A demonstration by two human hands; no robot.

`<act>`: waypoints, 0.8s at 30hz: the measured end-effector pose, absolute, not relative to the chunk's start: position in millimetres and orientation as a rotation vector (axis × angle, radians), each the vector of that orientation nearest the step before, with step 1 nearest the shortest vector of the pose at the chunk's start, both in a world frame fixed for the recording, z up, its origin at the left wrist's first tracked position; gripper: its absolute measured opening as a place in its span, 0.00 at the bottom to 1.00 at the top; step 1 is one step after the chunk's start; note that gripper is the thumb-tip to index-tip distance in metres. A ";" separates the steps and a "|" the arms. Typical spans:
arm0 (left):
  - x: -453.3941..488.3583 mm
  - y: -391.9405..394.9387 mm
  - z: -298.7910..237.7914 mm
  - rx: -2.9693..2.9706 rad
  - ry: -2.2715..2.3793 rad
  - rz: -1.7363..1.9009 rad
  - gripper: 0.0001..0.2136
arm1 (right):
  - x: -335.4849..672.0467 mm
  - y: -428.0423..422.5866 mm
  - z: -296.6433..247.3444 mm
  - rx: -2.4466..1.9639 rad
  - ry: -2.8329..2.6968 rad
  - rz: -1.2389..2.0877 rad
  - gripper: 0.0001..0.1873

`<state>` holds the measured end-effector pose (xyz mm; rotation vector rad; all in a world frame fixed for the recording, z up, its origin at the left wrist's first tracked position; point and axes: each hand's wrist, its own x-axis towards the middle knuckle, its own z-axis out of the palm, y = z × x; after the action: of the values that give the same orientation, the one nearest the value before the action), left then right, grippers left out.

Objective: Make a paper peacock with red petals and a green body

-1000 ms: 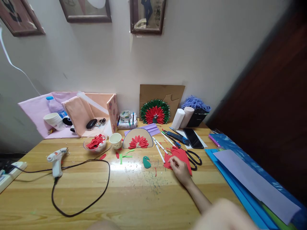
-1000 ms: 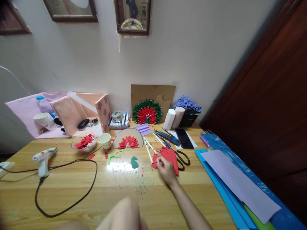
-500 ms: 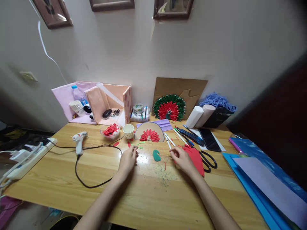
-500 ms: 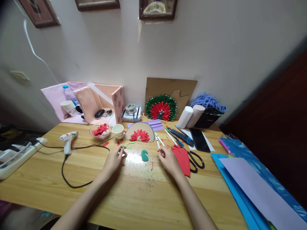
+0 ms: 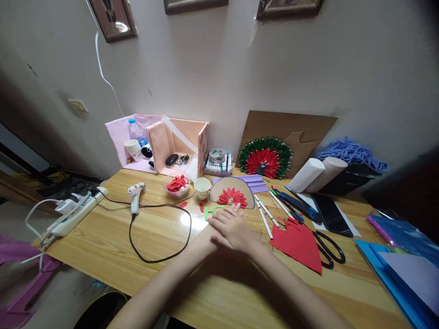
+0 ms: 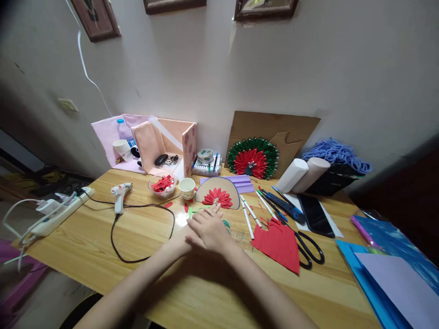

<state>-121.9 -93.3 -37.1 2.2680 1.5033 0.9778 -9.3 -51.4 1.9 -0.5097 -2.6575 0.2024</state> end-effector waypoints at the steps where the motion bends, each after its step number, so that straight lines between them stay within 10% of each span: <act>1: -126.1 -92.3 -30.3 2.372 1.404 0.873 0.11 | -5.4 -42.7 -0.4 -0.559 -2.649 0.184 0.23; 13: -221.4 -122.8 1.8 1.813 2.081 1.033 0.18 | 115.9 -7.5 -41.0 -1.297 -1.889 0.713 0.18; 24: -127.6 -81.8 -8.7 2.221 1.585 0.942 0.12 | 133.2 -18.6 -60.1 -1.552 -2.023 0.190 0.10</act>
<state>-127.6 -81.8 -8.7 2.2209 1.5847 0.9422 133.2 -18.6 -60.1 -1.5516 -2.0231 0.1897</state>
